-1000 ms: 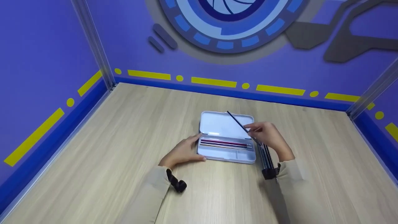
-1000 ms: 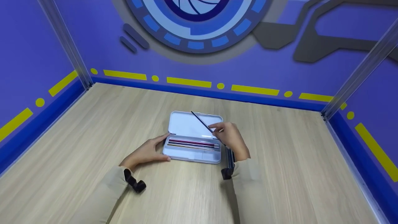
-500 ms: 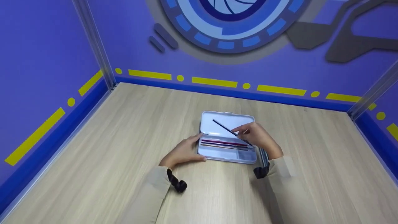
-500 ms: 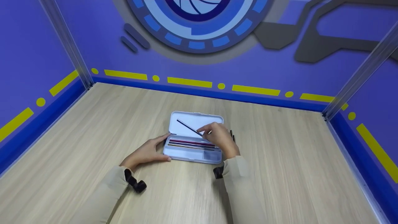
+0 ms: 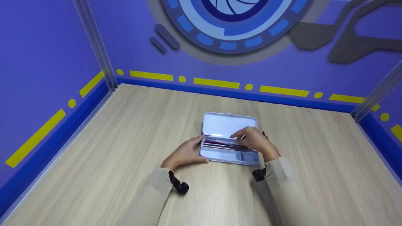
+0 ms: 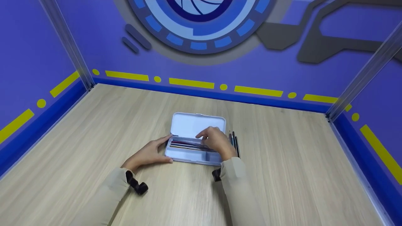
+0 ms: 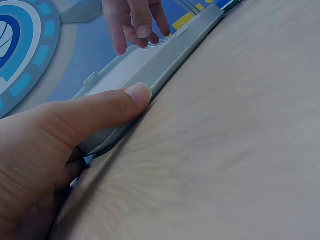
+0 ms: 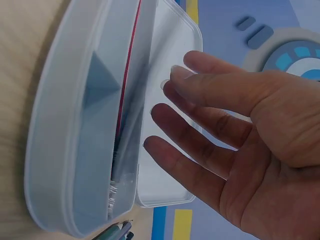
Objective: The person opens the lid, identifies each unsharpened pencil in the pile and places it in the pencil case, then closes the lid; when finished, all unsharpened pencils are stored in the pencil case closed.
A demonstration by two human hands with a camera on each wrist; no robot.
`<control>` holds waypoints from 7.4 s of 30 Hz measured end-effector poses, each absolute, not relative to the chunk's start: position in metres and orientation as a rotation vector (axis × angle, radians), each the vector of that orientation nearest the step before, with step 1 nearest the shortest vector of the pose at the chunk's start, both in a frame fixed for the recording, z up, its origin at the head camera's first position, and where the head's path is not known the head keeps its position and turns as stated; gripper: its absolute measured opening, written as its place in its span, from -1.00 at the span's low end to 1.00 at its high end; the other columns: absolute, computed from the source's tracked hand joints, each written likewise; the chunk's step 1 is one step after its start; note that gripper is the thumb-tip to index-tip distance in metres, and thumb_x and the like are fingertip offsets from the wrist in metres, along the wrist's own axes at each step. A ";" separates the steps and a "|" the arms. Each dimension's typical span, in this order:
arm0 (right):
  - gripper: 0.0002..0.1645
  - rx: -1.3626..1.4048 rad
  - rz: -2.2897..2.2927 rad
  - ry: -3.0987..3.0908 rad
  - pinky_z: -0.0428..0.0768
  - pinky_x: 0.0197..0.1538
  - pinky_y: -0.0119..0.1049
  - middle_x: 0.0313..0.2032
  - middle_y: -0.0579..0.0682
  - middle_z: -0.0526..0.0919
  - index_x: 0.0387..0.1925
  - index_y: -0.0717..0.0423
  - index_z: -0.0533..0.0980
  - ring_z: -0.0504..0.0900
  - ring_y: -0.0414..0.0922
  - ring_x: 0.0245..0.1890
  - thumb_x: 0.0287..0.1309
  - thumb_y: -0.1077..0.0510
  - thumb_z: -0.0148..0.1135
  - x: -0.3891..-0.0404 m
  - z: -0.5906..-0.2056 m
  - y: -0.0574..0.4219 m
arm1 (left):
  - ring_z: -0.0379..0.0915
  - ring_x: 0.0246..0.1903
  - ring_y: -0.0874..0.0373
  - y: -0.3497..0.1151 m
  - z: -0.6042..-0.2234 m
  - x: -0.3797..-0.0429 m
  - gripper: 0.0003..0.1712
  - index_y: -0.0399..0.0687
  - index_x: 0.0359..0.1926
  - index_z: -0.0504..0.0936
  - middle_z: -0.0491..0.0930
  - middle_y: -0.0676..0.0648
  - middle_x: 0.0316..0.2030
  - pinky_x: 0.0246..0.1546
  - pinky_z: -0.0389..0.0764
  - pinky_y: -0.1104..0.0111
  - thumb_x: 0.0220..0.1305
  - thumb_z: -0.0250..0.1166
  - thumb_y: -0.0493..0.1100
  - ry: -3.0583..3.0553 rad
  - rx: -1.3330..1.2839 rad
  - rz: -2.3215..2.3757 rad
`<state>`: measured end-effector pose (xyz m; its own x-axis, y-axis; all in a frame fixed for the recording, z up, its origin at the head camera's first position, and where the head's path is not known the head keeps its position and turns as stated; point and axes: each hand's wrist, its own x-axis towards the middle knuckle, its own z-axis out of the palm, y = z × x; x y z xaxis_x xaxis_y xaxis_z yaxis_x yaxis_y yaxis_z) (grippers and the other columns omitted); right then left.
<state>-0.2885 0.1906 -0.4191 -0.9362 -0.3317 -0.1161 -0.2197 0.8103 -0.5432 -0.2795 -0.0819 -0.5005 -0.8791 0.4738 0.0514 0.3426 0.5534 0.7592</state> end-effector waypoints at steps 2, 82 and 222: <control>-0.68 -0.409 -0.794 2.781 0.67 -0.10 -0.15 -0.15 0.06 0.73 -0.09 0.08 0.69 0.62 -0.07 -0.22 0.11 0.36 0.27 -0.288 -0.419 0.190 | 0.08 0.41 -0.11 -0.082 -0.501 -0.280 0.21 0.01 0.47 0.13 0.18 -0.23 0.42 0.40 0.18 0.08 -0.18 0.56 0.14 2.625 0.696 1.230; -0.48 0.023 -0.871 2.693 0.62 -0.40 -0.29 -0.31 0.19 0.66 0.08 0.51 0.45 0.60 -0.16 -0.47 0.13 0.24 0.23 -0.258 -0.441 0.304 | 0.04 0.43 -0.02 -0.083 -0.500 -0.278 0.22 0.05 0.48 0.11 0.16 -0.16 0.43 0.43 0.13 0.14 -0.16 0.56 0.14 2.607 0.677 1.247; -0.61 -0.333 -0.936 2.920 0.67 -0.08 -0.08 -0.15 0.20 0.69 0.05 0.29 0.57 0.63 0.03 -0.18 0.16 0.33 0.24 -0.274 -0.425 0.254 | 0.07 0.42 -0.06 -0.082 -0.499 -0.278 0.21 0.02 0.48 0.12 0.17 -0.20 0.42 0.42 0.14 0.11 -0.16 0.56 0.15 2.621 0.698 1.229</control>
